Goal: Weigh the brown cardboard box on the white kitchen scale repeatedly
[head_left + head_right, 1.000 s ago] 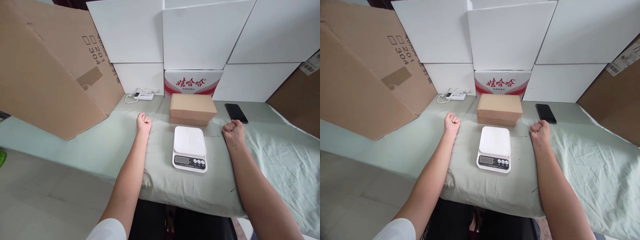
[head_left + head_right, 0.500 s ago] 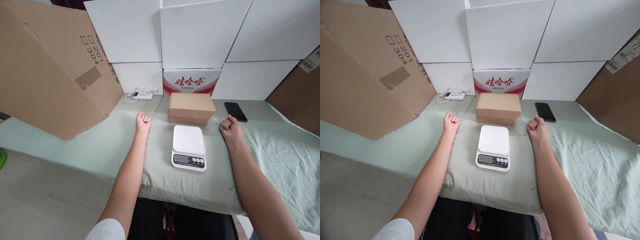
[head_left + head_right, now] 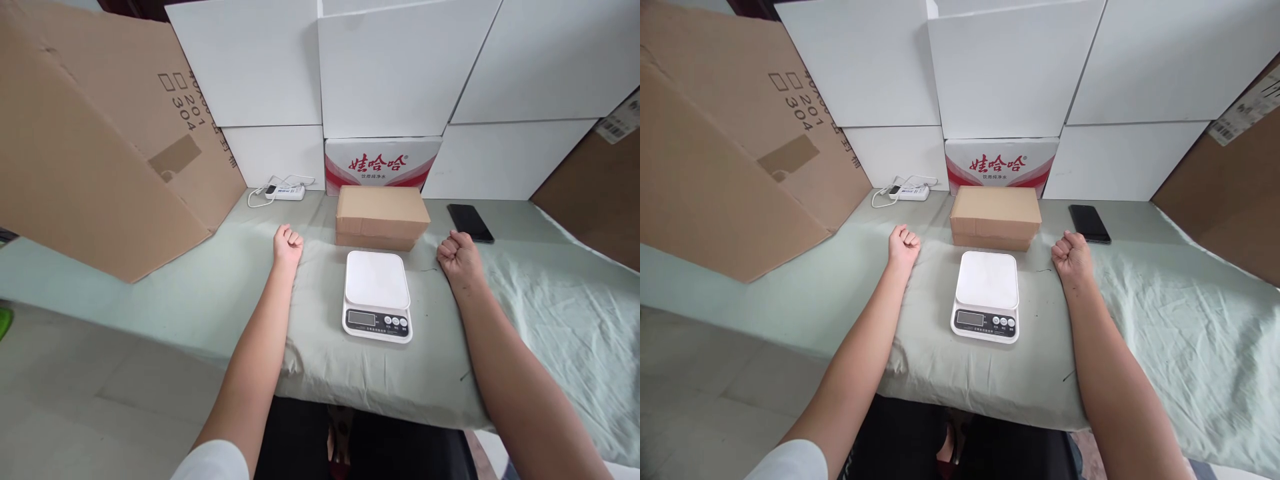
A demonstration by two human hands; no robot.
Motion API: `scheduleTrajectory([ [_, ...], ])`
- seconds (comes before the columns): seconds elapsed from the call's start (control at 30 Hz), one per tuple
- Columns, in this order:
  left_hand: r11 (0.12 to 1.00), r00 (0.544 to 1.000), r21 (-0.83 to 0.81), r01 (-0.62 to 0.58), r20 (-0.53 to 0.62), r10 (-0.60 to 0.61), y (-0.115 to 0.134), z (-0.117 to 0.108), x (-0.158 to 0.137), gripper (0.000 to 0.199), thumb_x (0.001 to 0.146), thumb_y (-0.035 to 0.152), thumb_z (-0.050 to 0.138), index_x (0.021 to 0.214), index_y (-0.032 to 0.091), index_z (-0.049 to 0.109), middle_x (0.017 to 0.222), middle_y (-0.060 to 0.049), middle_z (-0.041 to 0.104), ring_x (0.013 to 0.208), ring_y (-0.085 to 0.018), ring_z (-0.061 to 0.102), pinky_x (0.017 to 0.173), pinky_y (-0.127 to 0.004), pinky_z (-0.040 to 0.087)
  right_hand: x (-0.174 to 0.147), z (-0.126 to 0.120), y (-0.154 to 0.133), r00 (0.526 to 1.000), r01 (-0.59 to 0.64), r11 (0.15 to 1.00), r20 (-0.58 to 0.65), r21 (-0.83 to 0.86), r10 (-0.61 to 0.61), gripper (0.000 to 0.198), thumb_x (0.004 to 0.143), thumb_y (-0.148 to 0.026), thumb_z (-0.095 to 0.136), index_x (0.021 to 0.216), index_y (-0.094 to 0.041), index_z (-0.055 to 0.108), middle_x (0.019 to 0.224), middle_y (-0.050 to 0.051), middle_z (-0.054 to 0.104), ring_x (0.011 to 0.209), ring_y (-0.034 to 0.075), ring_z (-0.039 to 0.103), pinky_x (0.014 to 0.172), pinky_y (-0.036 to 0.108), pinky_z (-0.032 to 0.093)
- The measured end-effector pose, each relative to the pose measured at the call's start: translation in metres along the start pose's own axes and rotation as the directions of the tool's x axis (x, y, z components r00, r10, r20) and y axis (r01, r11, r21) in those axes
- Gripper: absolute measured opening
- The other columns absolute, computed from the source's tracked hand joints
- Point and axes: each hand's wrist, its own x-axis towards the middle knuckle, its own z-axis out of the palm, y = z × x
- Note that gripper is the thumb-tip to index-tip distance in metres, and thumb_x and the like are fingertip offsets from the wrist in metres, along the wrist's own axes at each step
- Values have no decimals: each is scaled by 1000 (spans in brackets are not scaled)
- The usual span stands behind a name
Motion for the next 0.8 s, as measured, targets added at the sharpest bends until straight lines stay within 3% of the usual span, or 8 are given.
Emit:
scheduleTrajectory([
  [0.13,1000,1000,-12,17,8,-17,-3,2,-2,61,90,3,66,77,26,11,59,13,3,39,-5,13,41,-23,16,1,4,0,1000,-26,1000,7,14,26,61,97,5,63,75,-23,14,64,-11,5,42,3,11,32,13,17],
  [0.3,999,999,-4,31,17,-31,-7,4,-2,60,90,3,67,76,26,13,57,13,5,39,-5,14,41,-23,16,3,6,0,995,-95,995,37,22,94,62,97,-3,73,75,-24,18,61,-13,13,43,4,19,34,12,25],
  [0.53,999,999,19,32,33,-33,-10,5,-4,58,93,4,66,74,26,15,55,14,7,39,-5,16,42,-23,17,11,0,-1,992,-119,986,56,113,113,46,107,-12,55,72,-24,28,57,-11,25,43,6,31,38,16,36],
  [0.73,998,996,50,24,80,-28,-10,6,-7,50,101,9,55,68,25,21,52,12,15,38,-5,20,43,-23,20,19,-8,1,995,-68,997,78,26,66,38,97,-26,68,72,-23,39,59,-9,35,48,7,41,47,18,47],
  [0.8,997,992,81,10,122,-20,-14,8,-8,46,104,13,52,65,24,29,52,11,25,40,-6,27,44,-22,25,20,-8,3,998,-15,999,61,-50,18,27,91,-34,71,77,-25,50,65,-6,48,55,10,52,52,21,53],
])
